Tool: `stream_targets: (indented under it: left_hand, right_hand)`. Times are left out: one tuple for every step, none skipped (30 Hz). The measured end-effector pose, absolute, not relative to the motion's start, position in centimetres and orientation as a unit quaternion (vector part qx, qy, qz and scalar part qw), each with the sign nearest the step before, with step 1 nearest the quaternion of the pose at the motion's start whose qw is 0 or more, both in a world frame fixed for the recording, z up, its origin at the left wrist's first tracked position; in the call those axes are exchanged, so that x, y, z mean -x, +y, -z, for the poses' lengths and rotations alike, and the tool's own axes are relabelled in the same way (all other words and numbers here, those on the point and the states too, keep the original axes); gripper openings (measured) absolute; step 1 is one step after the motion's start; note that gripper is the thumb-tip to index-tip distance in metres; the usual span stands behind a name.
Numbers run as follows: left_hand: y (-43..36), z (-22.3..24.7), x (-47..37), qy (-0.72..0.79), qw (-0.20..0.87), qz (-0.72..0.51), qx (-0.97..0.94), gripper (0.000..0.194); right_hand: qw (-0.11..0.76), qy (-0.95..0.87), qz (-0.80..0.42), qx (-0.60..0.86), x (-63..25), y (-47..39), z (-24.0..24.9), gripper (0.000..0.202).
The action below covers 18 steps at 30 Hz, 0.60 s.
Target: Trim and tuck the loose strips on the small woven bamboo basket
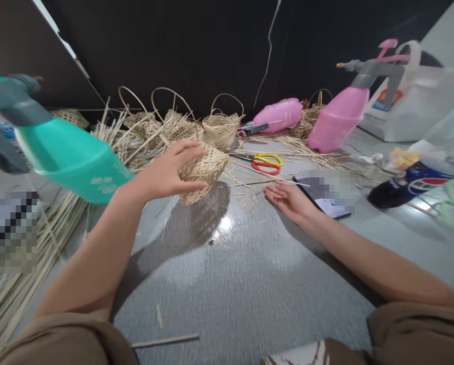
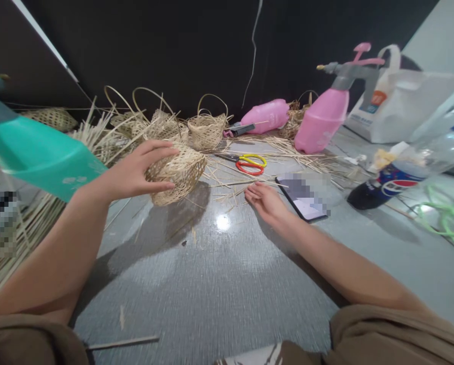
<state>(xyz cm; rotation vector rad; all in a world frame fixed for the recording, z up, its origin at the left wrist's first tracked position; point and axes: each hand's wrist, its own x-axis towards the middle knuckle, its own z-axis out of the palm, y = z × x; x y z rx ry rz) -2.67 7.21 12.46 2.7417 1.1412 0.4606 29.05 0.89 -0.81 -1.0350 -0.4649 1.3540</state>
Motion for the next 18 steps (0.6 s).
stream_targets:
  left_hand:
    - [7.2,-12.5,2.7,0.379,0.070,-0.153,-0.910,0.090]
    - [7.3,-12.6,2.8,0.380,0.072,-0.153,-0.910,0.090]
    - [7.3,-12.6,2.8,0.380,0.075,-0.152,-0.909,0.090]
    - [7.3,-12.6,2.9,0.380,0.078,-0.151,-0.909,0.090]
    - [7.3,-12.7,3.0,0.380,0.080,-0.150,-0.909,0.090]
    - [7.3,-12.7,3.1,0.380,0.080,-0.148,-0.909,0.091]
    - [7.3,-12.8,3.1,0.380,0.079,-0.147,-0.910,0.090]
    - [7.3,-12.8,3.2,0.381,0.077,-0.146,-0.910,0.090]
    - [7.3,-12.8,3.2,0.381,0.075,-0.146,-0.910,0.090]
    - [7.3,-12.8,3.2,0.381,0.072,-0.146,-0.910,0.089]
    - [7.3,-12.8,3.2,0.381,0.070,-0.146,-0.910,0.089]
    - [7.3,-12.8,3.2,0.380,0.069,-0.146,-0.911,0.089]
    - [7.3,-12.8,3.2,0.379,0.068,-0.146,-0.911,0.089]
    - [7.3,-12.8,3.2,0.379,0.069,-0.146,-0.911,0.089]
    - [7.3,-12.8,3.2,0.380,0.069,-0.146,-0.911,0.089]
    - [7.3,-12.8,3.2,0.382,0.068,-0.146,-0.910,0.089]
    - [7.3,-12.8,3.1,0.385,0.067,-0.147,-0.909,0.089]
    - [7.2,-12.8,3.1,0.390,0.065,-0.148,-0.907,0.090]
  right_hand:
    - [0.631,-0.201,-0.593,0.459,-28.8,0.9,0.8,0.024]
    - [0.627,-0.194,-0.594,0.465,-28.6,0.9,0.8,0.022]
    - [0.625,-0.187,-0.596,0.468,-28.3,0.9,0.7,0.020]
    - [0.624,-0.181,-0.598,0.469,-28.1,1.0,0.6,0.017]
    - [0.622,-0.177,-0.600,0.470,-27.9,1.1,0.6,0.014]
    - [0.621,-0.174,-0.602,0.471,-27.7,1.4,0.5,0.012]
    - [0.620,-0.171,-0.604,0.471,-27.5,1.6,0.5,0.010]
    - [0.619,-0.168,-0.605,0.472,-27.3,2.0,0.5,0.008]
    - [0.620,-0.166,-0.604,0.472,-27.2,2.4,0.5,0.006]
    - [0.622,-0.164,-0.603,0.471,-27.0,2.7,0.6,0.005]
    - [0.625,-0.164,-0.601,0.470,-26.9,3.1,0.7,0.006]
    - [0.628,-0.165,-0.599,0.469,-26.8,3.5,0.8,0.007]
    - [0.631,-0.167,-0.597,0.467,-26.6,3.8,0.9,0.008]
    - [0.633,-0.170,-0.594,0.466,-26.5,4.2,1.0,0.010]
    - [0.636,-0.174,-0.591,0.465,-26.5,4.5,1.0,0.012]
    - [0.639,-0.178,-0.586,0.464,-26.4,4.7,1.1,0.013]
    - [0.644,-0.182,-0.580,0.464,-26.3,5.0,1.0,0.013]
    - [0.651,-0.185,-0.573,0.463,-26.3,5.1,1.0,0.012]
